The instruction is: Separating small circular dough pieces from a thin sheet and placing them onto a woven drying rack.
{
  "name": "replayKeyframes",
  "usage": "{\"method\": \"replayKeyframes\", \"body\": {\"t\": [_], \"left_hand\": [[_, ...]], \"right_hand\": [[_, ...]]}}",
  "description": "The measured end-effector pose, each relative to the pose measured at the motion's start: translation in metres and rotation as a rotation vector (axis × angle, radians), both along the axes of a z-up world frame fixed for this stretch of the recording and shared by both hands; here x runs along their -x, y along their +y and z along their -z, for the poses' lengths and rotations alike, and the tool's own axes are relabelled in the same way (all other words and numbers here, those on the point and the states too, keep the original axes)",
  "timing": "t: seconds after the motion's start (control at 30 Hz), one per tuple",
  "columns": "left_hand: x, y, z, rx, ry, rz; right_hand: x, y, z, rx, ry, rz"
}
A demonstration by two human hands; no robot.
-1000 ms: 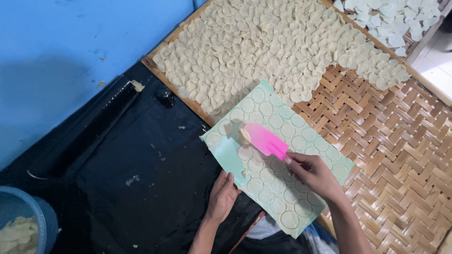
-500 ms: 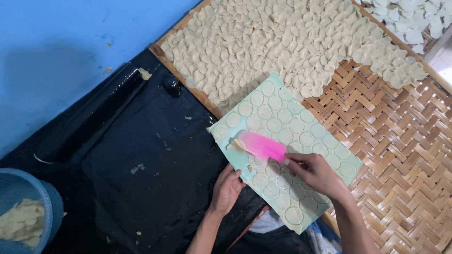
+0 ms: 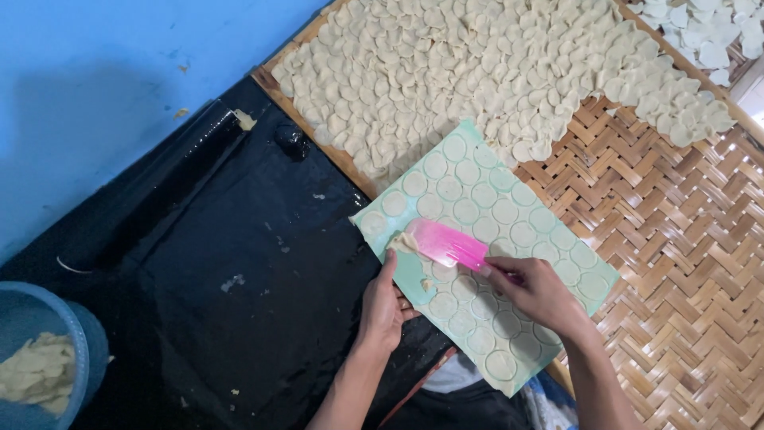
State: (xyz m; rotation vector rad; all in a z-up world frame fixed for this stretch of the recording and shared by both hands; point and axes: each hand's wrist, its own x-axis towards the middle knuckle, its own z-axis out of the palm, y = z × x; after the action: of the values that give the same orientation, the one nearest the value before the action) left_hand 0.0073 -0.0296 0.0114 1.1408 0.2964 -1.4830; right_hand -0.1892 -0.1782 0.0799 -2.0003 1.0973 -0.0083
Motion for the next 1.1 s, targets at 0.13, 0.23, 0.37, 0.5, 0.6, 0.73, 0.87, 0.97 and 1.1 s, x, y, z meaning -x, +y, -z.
{"method": "replayKeyframes", "body": {"t": [0.13,0.23,0.37,0.5,0.6,0.73,0.87,0.97,1.1], "left_hand": [[0.001,-0.001,0.000,-0.002,0.022,-0.005],[0.002,-0.001,0.003,-0.011,0.014,-0.005],[0.001,0.000,0.002,-0.014,0.026,-0.005],[0.002,0.000,0.002,-0.014,0.032,-0.006],[0.002,0.000,0.002,-0.007,0.033,-0.011],[0.002,0.000,0.003,-0.012,0.032,-0.016],[0.002,-0.001,0.003,0.005,0.046,-0.019],[0.003,0.001,0.006,0.019,0.055,-0.034],[0.004,0.003,0.015,0.039,0.050,-0.018]], "right_hand": [[0.001,-0.002,0.001,-0.066,0.049,0.036],[0.001,-0.002,0.002,-0.148,-0.034,0.050],[0.001,-0.002,0.002,-0.204,-0.007,0.141],[-0.003,0.001,-0.004,-0.187,-0.022,0.180],[-0.009,0.010,-0.016,0.065,0.012,0.184],[-0.022,0.034,-0.047,0.184,0.135,0.170],[-0.028,0.058,-0.050,0.261,0.036,0.023],[-0.034,0.071,-0.048,0.343,0.029,-0.038],[-0.046,0.079,-0.053,0.427,0.153,-0.062]]}}
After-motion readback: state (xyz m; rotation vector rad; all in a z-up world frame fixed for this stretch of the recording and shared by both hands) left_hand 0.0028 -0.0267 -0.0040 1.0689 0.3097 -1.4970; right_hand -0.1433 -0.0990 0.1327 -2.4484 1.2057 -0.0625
